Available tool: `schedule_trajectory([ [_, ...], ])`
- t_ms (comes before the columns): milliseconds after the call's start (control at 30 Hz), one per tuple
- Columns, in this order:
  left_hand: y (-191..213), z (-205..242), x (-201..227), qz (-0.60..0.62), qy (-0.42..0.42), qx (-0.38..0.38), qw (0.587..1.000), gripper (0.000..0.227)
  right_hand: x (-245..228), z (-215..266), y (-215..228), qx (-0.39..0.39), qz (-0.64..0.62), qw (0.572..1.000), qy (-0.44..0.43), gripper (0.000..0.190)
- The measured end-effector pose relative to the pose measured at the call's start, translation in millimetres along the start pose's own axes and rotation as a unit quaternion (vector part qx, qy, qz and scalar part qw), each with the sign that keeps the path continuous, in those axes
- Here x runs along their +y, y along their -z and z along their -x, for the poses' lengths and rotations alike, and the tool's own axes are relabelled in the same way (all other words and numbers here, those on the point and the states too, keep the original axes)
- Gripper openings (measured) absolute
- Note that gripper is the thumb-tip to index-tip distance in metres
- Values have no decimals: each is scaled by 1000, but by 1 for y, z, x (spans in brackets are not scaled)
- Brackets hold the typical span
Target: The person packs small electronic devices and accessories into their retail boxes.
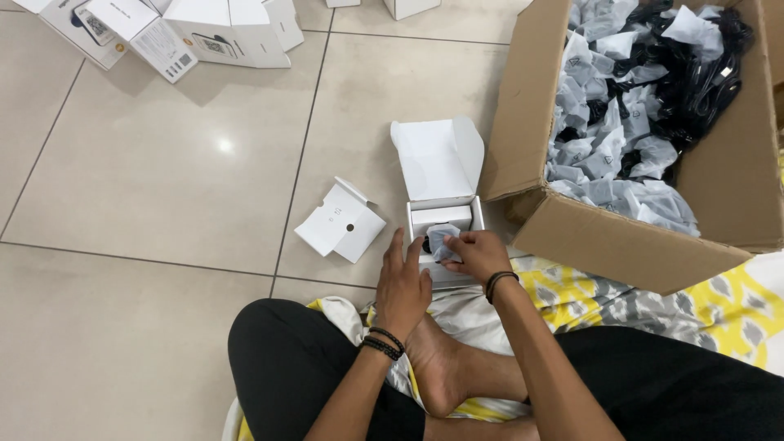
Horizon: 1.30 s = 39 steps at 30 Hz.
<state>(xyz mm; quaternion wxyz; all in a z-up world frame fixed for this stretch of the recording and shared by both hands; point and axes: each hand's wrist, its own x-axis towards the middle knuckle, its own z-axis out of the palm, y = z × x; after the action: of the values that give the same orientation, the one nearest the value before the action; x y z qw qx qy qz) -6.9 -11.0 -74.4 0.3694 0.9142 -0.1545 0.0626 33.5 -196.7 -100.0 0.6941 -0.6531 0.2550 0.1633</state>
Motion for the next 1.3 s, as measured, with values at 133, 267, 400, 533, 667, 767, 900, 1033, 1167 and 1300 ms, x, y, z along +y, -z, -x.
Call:
schedule_trajectory([
  [133, -4, 5, 7, -56, 32, -40, 997, 70, 7, -21, -2, 33, 50, 998, -9, 33],
  [267, -9, 8, 6, -62, 60, -78, 993, 77, -7, -22, -12, 47, 71, 995, -44, 32],
  [400, -18, 12, -5, -86, 9, -33, 996, 80, 17, -53, -6, 33, 12, 999, -25, 33],
  [533, -22, 11, -6, -98, 22, -64, 993, 82, 1, -40, -18, 106, 62, 992, 3, 27],
  [667, -22, 8, -8, -91, 22, -69, 993, 80, -24, -21, -36, 196, 120, 973, 21, 24],
  [767, -19, 7, -4, -87, 37, -72, 993, 81, -13, -25, -34, 189, 77, 976, 72, 34],
  [900, -21, 12, -14, -74, 19, -30, 997, 76, 13, -23, -23, 144, 157, 967, 139, 44],
  [1033, 3, 12, -12, 85, 95, 60, 990, 69, -31, 42, -54, 202, 386, 851, 292, 40],
  [1167, 43, 14, -21, 159, 194, 241, 938, 72, -64, 55, -105, 102, 368, 860, 338, 32],
  [1300, 20, 8, -85, 345, 347, 277, 827, 73, -43, -23, -139, 36, 353, 770, 530, 39],
])
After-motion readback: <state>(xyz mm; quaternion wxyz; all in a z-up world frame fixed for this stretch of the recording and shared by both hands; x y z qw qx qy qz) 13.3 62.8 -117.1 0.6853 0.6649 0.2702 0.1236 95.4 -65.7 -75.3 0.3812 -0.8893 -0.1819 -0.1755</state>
